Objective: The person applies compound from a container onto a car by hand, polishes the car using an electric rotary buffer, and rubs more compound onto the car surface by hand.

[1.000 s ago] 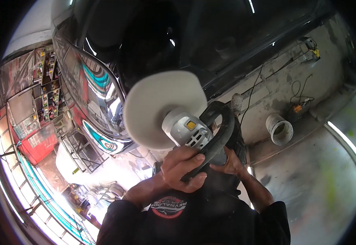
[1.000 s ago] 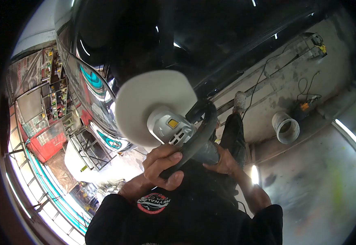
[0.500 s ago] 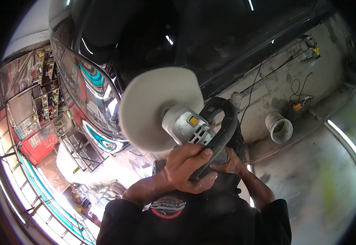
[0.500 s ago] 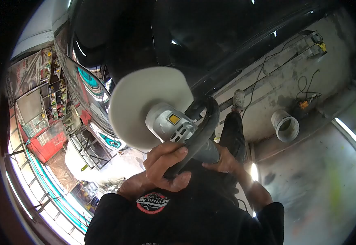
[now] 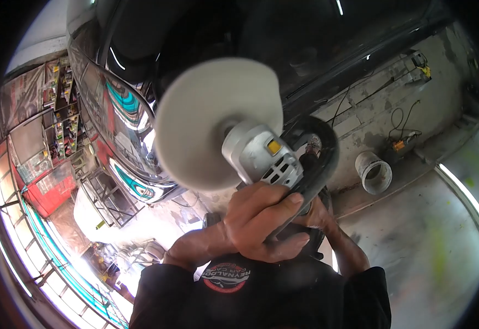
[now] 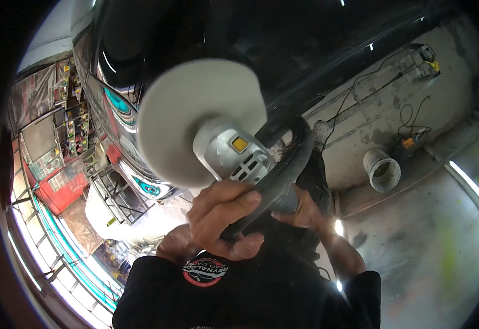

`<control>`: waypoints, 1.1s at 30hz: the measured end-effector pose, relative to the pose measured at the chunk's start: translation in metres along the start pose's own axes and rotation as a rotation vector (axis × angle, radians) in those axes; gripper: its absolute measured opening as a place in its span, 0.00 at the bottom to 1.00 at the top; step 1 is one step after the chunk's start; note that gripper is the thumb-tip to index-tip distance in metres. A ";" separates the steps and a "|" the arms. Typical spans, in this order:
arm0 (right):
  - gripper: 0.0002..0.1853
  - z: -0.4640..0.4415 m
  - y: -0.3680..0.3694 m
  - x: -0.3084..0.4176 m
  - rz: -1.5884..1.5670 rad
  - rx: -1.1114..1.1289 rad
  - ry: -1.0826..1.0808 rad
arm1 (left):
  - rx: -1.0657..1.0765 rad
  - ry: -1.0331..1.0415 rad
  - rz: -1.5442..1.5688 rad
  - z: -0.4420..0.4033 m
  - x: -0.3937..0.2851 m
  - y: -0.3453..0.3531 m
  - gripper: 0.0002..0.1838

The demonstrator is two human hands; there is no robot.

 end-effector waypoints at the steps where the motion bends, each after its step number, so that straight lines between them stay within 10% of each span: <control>1: 0.39 0.008 0.000 -0.004 0.017 0.005 0.062 | -0.026 -0.005 0.010 0.004 0.001 0.002 0.26; 33: 0.37 0.000 0.007 -0.009 0.043 -0.086 -0.060 | -0.133 0.055 0.039 0.002 -0.002 -0.024 0.28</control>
Point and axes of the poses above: each hand's wrist, its own z-axis away from the middle knuckle, its own y-axis out of the palm, x = y × z, the point moved 8 cm from there along -z, towards the middle knuckle, and after that the axes turned 2 degrees about x, right-handed, at the moved point
